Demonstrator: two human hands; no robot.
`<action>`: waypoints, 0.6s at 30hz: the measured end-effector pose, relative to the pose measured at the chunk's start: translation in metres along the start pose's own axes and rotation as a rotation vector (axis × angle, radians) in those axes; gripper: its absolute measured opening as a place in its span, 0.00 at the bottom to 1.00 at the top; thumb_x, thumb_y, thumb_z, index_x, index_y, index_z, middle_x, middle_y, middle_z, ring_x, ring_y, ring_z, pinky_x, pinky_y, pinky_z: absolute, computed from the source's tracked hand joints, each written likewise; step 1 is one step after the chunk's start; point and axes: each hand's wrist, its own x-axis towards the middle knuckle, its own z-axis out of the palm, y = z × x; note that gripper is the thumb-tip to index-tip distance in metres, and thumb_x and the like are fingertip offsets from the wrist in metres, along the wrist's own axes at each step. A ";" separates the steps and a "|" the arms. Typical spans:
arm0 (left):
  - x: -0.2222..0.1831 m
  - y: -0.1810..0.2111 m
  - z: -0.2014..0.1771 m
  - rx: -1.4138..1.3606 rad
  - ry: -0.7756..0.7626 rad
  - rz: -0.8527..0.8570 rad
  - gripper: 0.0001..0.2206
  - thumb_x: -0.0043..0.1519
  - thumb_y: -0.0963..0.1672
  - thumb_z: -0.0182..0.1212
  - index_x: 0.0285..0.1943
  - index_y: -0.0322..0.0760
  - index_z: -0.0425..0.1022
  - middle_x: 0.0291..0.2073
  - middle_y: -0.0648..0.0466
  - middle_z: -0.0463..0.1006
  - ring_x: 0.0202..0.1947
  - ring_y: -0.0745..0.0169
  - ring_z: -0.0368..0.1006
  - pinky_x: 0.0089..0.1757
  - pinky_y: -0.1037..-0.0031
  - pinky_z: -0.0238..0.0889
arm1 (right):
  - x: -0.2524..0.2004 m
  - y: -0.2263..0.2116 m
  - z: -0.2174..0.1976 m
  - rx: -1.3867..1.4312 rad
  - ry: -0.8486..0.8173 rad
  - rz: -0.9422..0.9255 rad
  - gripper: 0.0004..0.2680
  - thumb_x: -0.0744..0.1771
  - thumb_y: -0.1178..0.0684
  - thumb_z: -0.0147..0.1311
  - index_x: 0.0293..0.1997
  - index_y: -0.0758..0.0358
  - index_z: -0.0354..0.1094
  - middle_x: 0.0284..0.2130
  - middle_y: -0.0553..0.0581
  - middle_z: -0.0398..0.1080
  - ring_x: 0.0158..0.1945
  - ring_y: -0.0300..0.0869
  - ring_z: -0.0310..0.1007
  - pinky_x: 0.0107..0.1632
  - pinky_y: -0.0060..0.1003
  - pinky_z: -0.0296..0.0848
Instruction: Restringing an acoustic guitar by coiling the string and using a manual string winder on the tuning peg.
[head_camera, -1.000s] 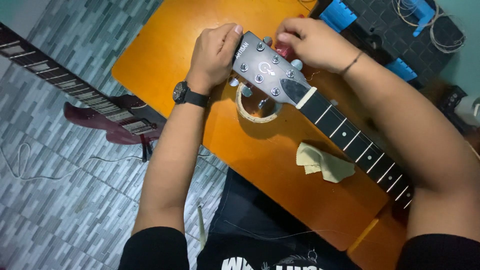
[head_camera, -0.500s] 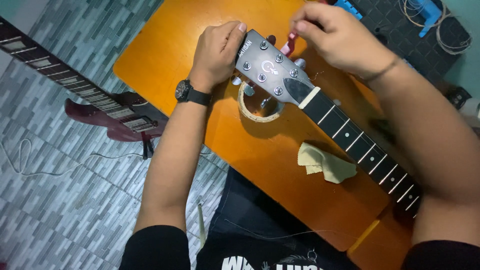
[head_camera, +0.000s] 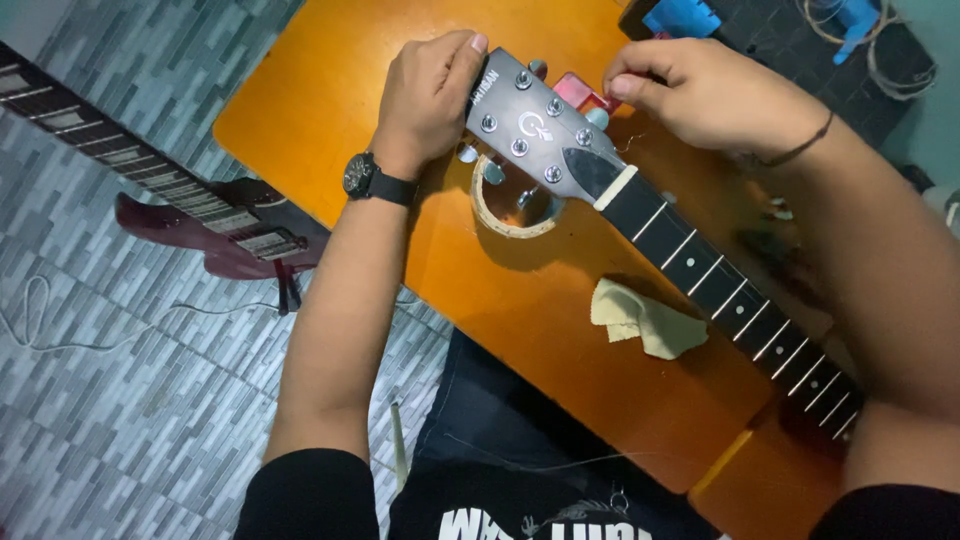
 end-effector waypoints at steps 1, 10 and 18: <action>0.001 0.001 0.001 0.002 0.004 0.004 0.20 0.74 0.49 0.41 0.29 0.38 0.59 0.21 0.53 0.62 0.22 0.57 0.59 0.30 0.63 0.46 | 0.002 0.006 -0.002 -0.004 0.004 -0.003 0.11 0.74 0.50 0.44 0.60 0.60 0.70 0.52 0.57 0.74 0.53 0.48 0.70 0.53 0.46 0.65; -0.002 0.003 0.000 -0.038 -0.016 0.001 0.20 0.75 0.48 0.42 0.27 0.38 0.57 0.20 0.55 0.60 0.22 0.59 0.56 0.30 0.65 0.45 | 0.065 0.020 0.030 0.136 0.213 -0.376 0.07 0.77 0.56 0.43 0.50 0.64 0.69 0.41 0.55 0.71 0.43 0.44 0.68 0.47 0.41 0.65; -0.002 0.001 0.000 -0.020 -0.030 -0.047 0.20 0.74 0.49 0.42 0.27 0.39 0.56 0.19 0.55 0.59 0.22 0.58 0.56 0.30 0.64 0.45 | 0.036 0.023 0.031 -0.071 -0.077 0.047 0.11 0.75 0.45 0.42 0.43 0.57 0.67 0.33 0.56 0.68 0.36 0.47 0.64 0.40 0.46 0.60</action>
